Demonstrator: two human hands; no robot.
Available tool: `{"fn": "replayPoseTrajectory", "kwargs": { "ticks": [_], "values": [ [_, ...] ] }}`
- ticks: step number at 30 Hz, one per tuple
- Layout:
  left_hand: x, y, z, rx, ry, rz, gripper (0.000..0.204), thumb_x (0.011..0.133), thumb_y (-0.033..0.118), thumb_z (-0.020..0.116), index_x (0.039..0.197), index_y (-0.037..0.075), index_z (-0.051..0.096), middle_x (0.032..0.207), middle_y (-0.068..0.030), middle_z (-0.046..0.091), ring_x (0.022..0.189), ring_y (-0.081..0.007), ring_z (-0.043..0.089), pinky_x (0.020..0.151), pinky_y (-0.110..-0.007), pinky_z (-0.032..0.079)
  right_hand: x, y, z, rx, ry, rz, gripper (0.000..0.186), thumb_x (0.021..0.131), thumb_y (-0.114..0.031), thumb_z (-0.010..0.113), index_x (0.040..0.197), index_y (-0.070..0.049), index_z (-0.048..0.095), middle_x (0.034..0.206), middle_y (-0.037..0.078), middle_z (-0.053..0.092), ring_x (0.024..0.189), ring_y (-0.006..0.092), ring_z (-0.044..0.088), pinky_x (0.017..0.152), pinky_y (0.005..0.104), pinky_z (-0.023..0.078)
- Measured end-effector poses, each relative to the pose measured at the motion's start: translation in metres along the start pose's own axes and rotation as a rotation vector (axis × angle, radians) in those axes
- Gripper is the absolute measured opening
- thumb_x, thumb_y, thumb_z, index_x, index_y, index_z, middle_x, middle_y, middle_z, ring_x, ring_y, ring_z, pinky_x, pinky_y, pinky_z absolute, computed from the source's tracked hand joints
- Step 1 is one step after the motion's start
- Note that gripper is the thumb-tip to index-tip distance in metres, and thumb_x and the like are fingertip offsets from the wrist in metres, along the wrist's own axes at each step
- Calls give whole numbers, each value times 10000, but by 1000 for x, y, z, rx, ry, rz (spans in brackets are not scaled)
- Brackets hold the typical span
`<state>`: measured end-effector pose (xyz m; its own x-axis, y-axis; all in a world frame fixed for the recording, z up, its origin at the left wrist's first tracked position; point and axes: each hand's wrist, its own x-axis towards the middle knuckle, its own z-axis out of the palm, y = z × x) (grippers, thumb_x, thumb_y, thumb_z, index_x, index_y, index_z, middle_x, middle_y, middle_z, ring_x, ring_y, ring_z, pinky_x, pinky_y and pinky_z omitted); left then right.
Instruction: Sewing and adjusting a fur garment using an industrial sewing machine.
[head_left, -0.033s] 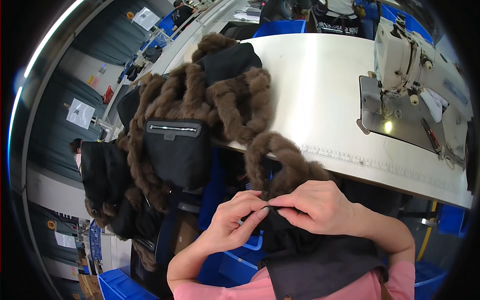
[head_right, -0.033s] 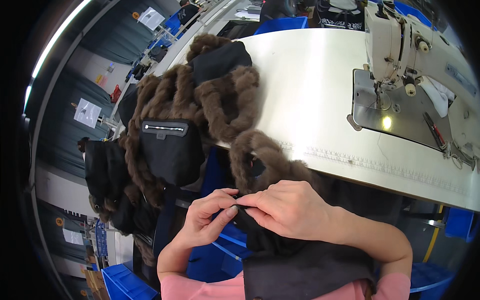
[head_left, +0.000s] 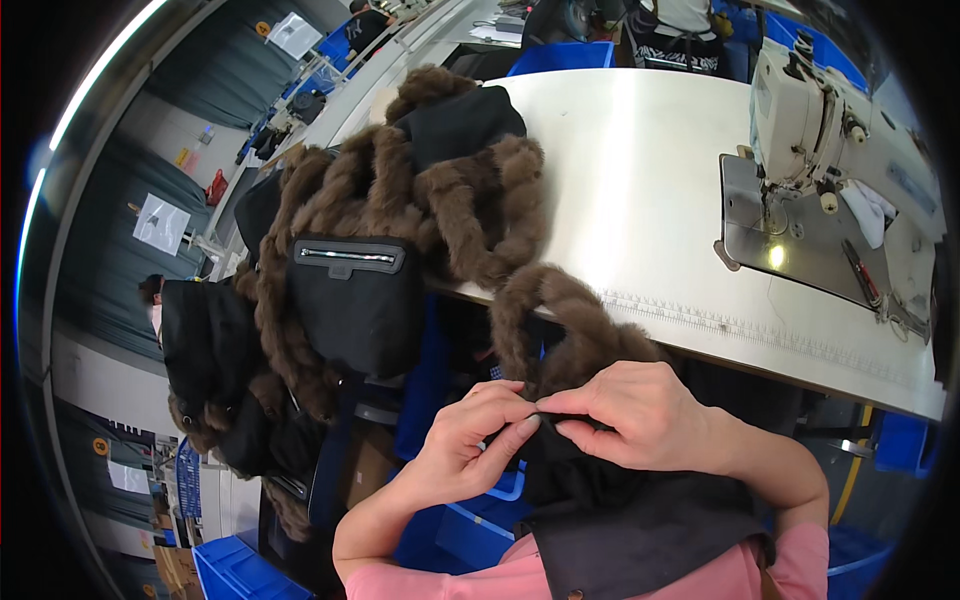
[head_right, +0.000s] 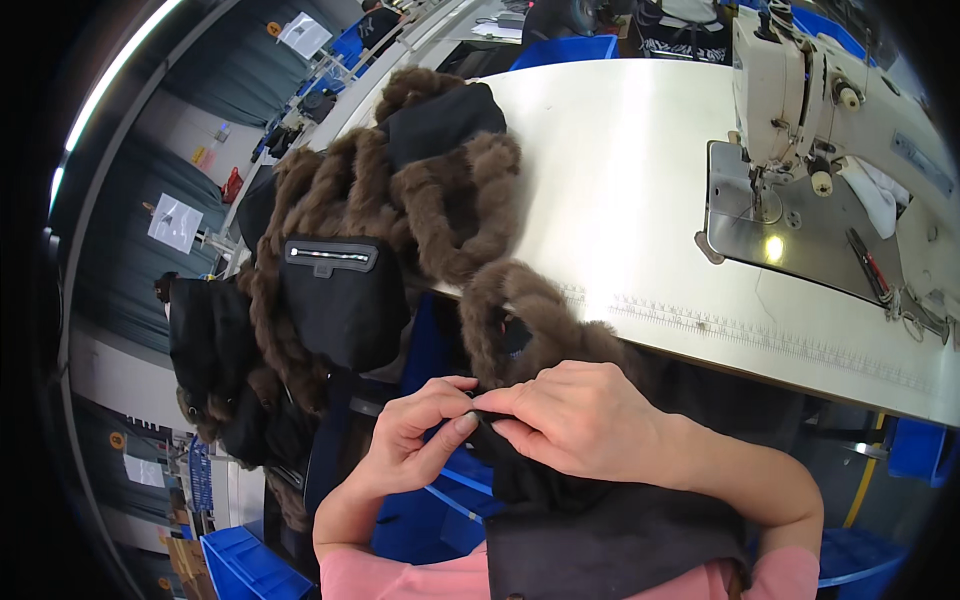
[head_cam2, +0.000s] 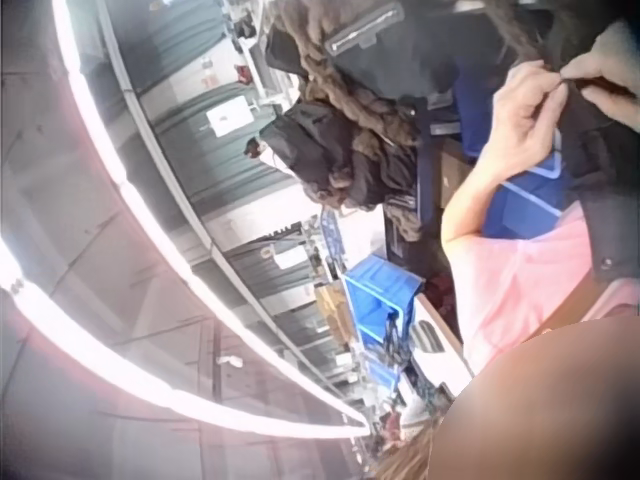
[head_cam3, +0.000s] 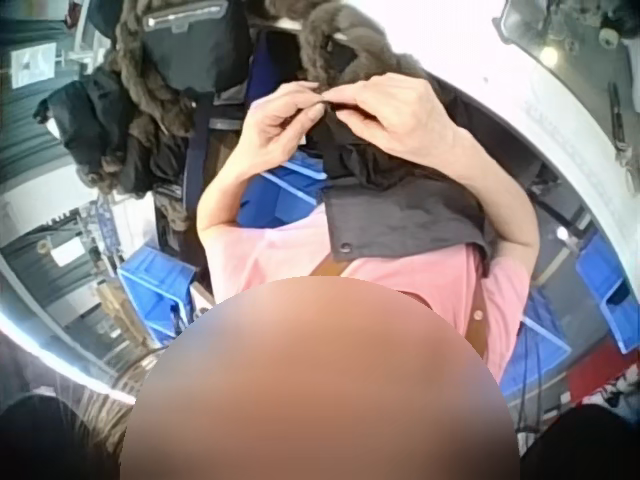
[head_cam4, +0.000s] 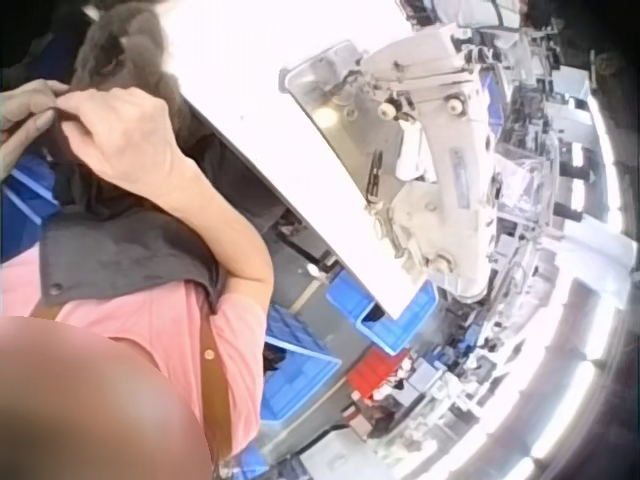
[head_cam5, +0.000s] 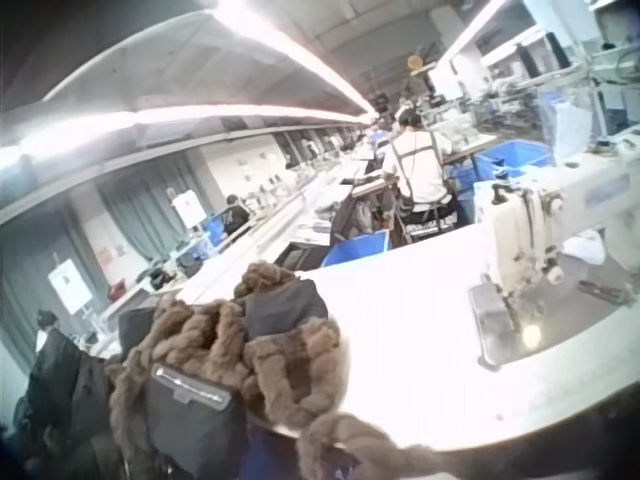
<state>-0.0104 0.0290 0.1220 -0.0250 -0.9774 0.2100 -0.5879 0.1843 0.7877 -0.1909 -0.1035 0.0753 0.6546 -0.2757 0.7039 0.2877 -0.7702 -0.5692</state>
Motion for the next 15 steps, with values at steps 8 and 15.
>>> {"fn": "replayPoseTrajectory", "kwargs": {
  "ticks": [8,15],
  "values": [
    [0,0,1,54,2,41,52,882,9,662,919,-26,655,759,-103,615,736,-258,620,965,-406,481,4,5,-1,-99,-42,-75,346,720,3,724,1053,-78,676,778,38,660,666,215,656,617,309,533],
    [-2,-2,0,35,-12,17,63,886,18,664,937,-19,661,764,-109,615,764,-261,624,932,-391,481,4,4,-3,-35,-91,-53,360,721,-6,722,1072,-72,681,771,40,653,665,214,648,620,310,530]
  ]
}}
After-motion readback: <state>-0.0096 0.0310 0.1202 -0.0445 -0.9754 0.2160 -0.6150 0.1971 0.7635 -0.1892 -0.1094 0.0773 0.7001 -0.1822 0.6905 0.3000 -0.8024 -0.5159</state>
